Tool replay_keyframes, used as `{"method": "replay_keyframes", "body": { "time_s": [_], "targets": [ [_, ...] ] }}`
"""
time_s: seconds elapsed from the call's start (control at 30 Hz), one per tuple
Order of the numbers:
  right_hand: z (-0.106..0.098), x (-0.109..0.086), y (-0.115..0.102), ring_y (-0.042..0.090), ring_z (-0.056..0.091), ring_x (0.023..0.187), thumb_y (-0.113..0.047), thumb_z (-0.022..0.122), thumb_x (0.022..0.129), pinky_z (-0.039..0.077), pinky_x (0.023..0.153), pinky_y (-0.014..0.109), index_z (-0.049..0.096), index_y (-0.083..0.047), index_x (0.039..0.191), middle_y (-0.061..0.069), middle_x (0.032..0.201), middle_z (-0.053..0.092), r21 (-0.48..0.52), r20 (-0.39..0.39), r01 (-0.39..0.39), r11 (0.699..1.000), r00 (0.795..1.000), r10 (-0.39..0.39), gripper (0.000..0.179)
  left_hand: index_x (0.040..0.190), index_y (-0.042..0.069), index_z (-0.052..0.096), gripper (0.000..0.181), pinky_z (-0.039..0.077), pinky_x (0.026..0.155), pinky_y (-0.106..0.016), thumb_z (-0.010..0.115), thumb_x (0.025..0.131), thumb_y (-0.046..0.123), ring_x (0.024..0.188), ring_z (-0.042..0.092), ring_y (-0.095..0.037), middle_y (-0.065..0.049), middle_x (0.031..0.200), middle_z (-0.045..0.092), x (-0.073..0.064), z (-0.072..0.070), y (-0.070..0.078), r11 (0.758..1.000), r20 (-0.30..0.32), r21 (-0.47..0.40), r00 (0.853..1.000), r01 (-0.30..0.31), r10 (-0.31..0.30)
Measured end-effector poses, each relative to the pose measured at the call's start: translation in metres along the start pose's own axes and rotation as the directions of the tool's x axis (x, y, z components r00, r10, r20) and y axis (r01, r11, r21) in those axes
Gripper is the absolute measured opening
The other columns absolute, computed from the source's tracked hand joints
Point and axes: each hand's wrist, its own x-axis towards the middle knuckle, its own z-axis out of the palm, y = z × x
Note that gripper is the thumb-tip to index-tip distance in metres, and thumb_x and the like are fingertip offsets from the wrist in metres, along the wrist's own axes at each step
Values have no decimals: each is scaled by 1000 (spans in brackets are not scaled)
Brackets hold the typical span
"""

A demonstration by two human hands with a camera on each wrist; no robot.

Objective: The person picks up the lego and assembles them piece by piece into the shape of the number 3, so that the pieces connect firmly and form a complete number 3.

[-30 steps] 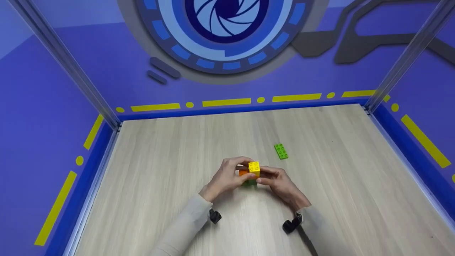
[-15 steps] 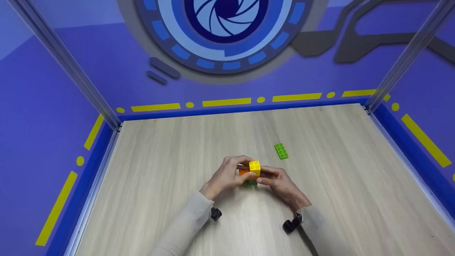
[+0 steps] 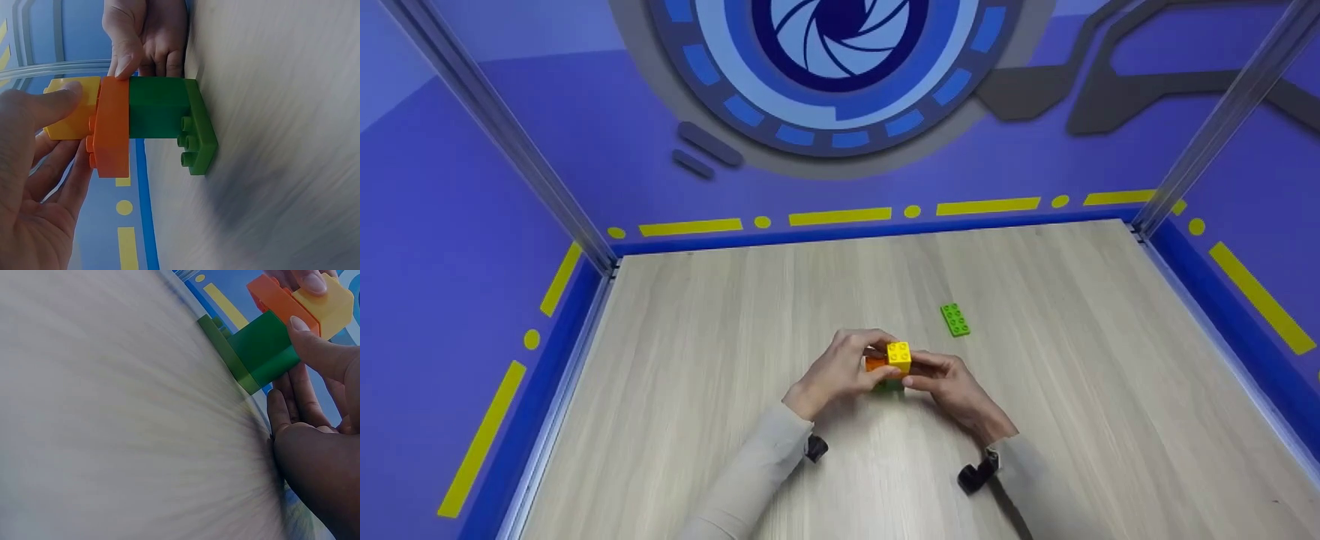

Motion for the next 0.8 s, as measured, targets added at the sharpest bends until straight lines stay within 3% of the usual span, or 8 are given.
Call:
{"method": "replay_keyframes", "body": {
  "time_s": [0.27,0.57,0.8],
  "targets": [
    [-1,0,0,22,68,130,-7,76,98,56,108,31,62,-2,148,17,148,65,-25,-1,-5,1000,1000,5,52,122,12,75,32,58,100,-29,85,94,25,103,73,-11,1,114,79,4,-2,-3,1000,9,8,1000,-26,26],
    [-1,-1,-2,23,68,129,-5,77,97,56,110,32,60,1,148,19,148,64,-3,-20,-12,1000,1000,12,53,121,9,75,32,60,97,-25,86,93,21,102,73,-11,-2,114,80,6,1,-10,996,-16,-46,997,-77,77],
    [0,0,-2,23,69,128,-4,76,97,56,108,32,59,2,148,18,146,66,10,-3,-13,1000,1000,13,54,122,11,76,33,60,99,-27,86,93,22,105,72,-11,-1,117,79,3,0,-11,995,-6,-73,998,-65,64]
  ]
}}
